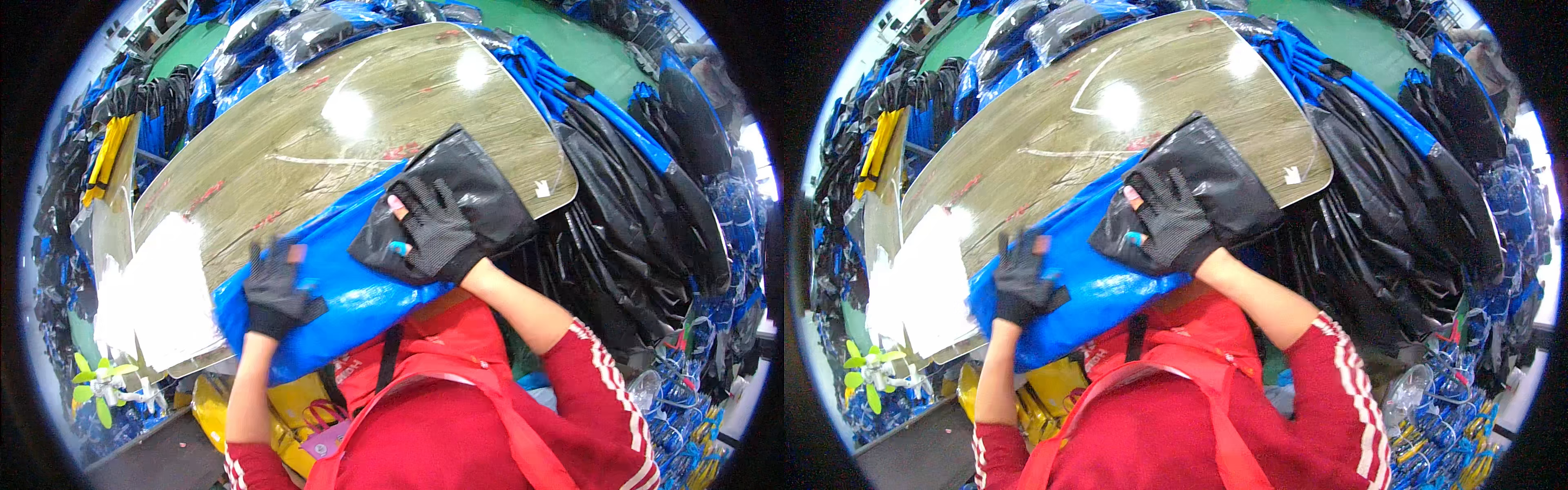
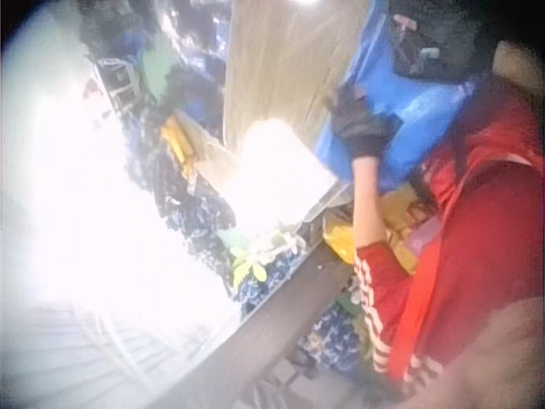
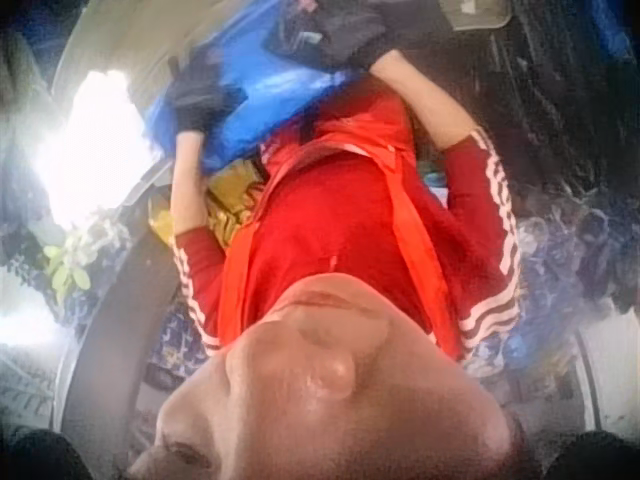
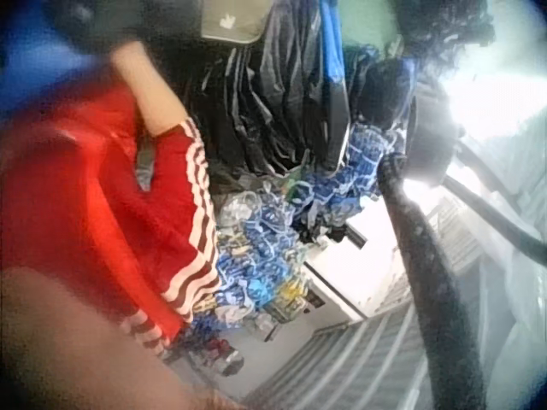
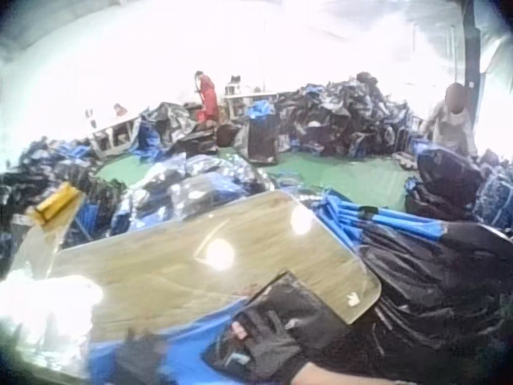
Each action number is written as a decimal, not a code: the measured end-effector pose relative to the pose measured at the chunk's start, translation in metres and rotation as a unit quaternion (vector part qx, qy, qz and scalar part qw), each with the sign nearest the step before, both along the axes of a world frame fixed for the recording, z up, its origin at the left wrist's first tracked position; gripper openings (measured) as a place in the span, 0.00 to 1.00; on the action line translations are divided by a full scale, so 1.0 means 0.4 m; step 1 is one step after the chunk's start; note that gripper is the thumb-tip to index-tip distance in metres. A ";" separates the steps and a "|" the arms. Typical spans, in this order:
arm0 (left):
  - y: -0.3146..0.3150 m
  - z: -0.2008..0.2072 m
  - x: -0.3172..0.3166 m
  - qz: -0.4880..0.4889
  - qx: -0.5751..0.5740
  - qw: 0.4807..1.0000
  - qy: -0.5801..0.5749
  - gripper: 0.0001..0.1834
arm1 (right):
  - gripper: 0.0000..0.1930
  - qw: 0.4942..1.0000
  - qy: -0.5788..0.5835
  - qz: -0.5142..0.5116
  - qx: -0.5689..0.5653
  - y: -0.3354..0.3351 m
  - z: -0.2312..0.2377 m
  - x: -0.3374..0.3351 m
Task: The person repeatedly places blue and black plastic bags into clear plastic sleeves on a table, then folds and stacks them. The process is repeated multiple times with similar items.
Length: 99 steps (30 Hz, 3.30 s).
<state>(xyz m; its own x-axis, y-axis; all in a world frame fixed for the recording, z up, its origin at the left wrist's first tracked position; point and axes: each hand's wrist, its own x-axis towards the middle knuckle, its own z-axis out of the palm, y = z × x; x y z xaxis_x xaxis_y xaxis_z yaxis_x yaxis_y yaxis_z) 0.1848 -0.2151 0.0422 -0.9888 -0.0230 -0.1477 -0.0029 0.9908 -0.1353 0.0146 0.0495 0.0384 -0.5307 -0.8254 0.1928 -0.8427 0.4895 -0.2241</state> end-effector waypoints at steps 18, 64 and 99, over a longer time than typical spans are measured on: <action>-0.193 -0.034 0.387 0.501 0.723 0.453 0.141 0.37 | 0.33 0.996 0.046 0.013 -0.076 -0.211 -0.101 0.132; 0.318 -0.044 0.113 0.034 0.842 0.519 0.145 0.52 | 0.15 0.864 -0.318 -0.093 -0.380 0.425 -0.001 0.040; 0.130 -0.154 0.689 0.194 0.301 0.924 -0.131 0.10 | 0.34 0.691 -0.617 -0.243 -0.289 0.547 -0.165 0.040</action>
